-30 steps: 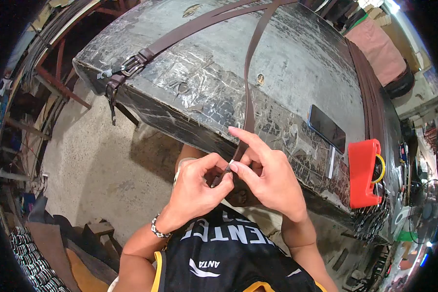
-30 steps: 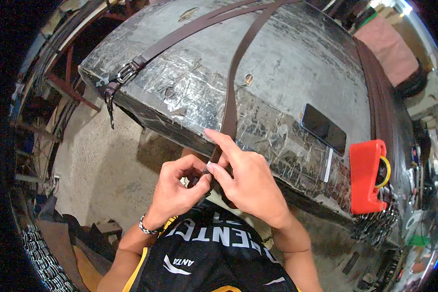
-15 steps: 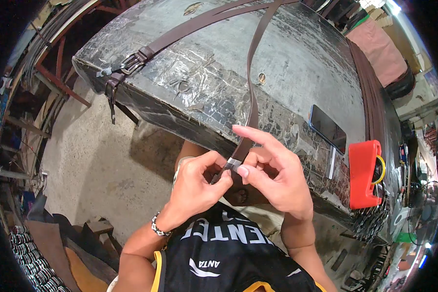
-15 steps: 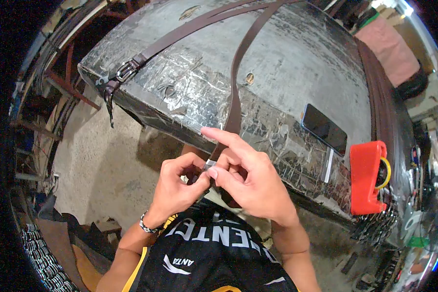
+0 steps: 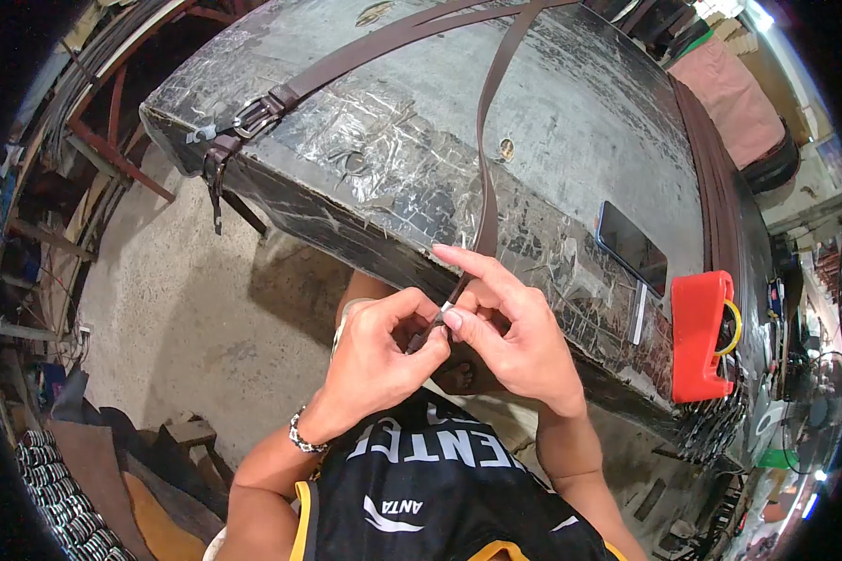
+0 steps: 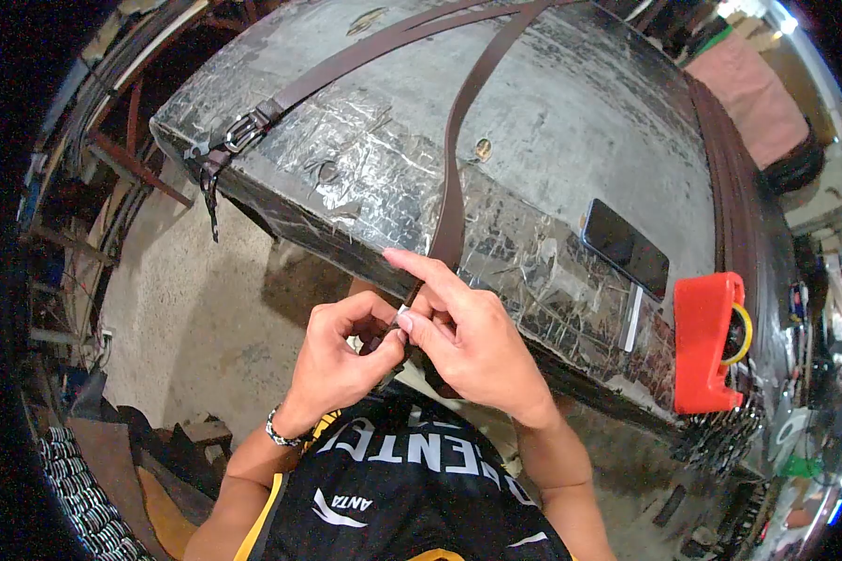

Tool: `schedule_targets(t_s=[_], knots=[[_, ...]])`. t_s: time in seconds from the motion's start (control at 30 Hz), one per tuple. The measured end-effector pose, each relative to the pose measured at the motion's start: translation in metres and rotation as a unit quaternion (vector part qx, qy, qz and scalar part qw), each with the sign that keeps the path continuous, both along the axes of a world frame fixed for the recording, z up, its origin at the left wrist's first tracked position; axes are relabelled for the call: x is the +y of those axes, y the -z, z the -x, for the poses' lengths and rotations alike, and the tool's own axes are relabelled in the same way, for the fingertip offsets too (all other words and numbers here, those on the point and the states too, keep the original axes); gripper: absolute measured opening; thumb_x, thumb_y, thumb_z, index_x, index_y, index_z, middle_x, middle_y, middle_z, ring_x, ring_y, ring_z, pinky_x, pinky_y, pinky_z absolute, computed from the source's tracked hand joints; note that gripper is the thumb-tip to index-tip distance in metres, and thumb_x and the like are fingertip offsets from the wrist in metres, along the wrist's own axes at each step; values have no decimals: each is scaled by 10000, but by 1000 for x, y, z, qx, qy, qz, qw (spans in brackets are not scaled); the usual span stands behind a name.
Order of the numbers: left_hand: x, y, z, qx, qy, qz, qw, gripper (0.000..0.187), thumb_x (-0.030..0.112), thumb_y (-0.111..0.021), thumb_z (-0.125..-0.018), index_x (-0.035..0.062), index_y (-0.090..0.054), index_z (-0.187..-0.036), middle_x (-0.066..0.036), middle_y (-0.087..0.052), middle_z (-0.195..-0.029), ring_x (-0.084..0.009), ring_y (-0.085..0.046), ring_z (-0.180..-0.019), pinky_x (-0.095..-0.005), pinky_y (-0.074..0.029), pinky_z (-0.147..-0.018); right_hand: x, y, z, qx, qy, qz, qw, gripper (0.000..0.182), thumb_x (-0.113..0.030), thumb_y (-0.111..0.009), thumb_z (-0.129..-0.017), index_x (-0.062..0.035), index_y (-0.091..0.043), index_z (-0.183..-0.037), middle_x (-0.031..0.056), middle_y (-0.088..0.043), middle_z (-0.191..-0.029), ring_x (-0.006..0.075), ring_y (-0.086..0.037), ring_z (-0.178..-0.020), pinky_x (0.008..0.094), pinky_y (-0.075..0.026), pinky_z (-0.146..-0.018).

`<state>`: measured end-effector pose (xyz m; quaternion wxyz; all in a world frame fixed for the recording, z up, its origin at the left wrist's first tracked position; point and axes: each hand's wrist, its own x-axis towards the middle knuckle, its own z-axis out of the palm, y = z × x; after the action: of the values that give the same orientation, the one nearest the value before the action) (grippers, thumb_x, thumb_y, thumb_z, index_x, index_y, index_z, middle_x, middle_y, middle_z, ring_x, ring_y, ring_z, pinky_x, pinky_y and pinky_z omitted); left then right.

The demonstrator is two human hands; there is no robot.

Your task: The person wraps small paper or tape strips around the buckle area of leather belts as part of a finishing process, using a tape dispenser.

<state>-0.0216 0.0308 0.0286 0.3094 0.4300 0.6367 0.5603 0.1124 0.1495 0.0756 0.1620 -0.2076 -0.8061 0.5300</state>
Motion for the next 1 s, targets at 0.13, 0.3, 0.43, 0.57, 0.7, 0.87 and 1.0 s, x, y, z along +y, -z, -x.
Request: schedule_targets(t_s=[0.13, 0.3, 0.43, 0.57, 0.7, 0.87, 1.0], knots=[[0, 0, 0, 3, 2, 9, 1000, 147, 94, -719, -817, -26, -636, -799, -54, -573, -571, -69, -530, -507, -275, -411, -480, 0, 1, 0, -4, 4, -6, 1000, 540, -9, -617, -910, -72, -509, -1435, 58, -580, -711, 106, -524, -594, 282, -430, -562], [1, 2, -2, 23, -1, -8, 1000, 145, 91, -719, -813, -22, -630, -797, -82, -586, -581, -111, -552, -497, -290, -424, -483, -6, -7, 1, -53, 32, -21, 998, 537, -14, -626, -900, -62, -510, -1422, 102, -599, -713, 181, -574, -589, 328, -466, -583], [1, 0, -5, 55, -14, -35, 998, 141, 94, -718, -808, -15, -628, -808, -113, -616, -620, -154, -582, -503, -303, -441, -490, -12, -12, 3, -71, 54, -74, 993, 579, -45, -653, -892, -63, -474, -1443, 156, -643, -741, 311, -658, -649, 402, -505, -628], [1, 2, -3, 62, -11, -37, 997, 136, 95, -717, -807, -12, -634, -820, -111, -629, -638, -154, -589, -512, -301, -443, -492, -14, -15, 3, -95, 89, -92, 987, 653, -65, -690, -881, -78, -429, -1479, 137, -671, -724, 266, -620, -649, 377, -471, -606], [-1, 0, -2, 37, 1, -6, 999, 132, 88, -719, -807, -15, -639, -822, -86, -613, -623, -112, -568, -514, -279, -425, -486, -15, -10, 3, -81, 110, -117, 984, 700, -64, -735, -856, -92, -438, -1489, 87, -670, -649, 84, -497, -533, 276, -390, -525], [-4, 3, 0, -32, 20, -7, 999, 90, 47, -709, -830, -19, -649, -842, -27, -630, -667, -50, -563, -583, -238, -437, -530, -14, -12, 1, -99, 120, -87, 984, 713, -92, -760, -850, -91, -440, -1487, 85, -665, -633, 71, -504, -538, 268, -386, -524], [-7, 2, 5, -167, 47, -22, 985, 56, 0, -704, -857, -19, -658, -883, -10, -680, -795, -56, -623, -705, -217, -499, -635, -13, -11, 0, -95, 115, -33, 988, 746, -98, -748, -872, -113, -383, -1523, 69, -603, -607, 100, -497, -506, 280, -404, -524]])
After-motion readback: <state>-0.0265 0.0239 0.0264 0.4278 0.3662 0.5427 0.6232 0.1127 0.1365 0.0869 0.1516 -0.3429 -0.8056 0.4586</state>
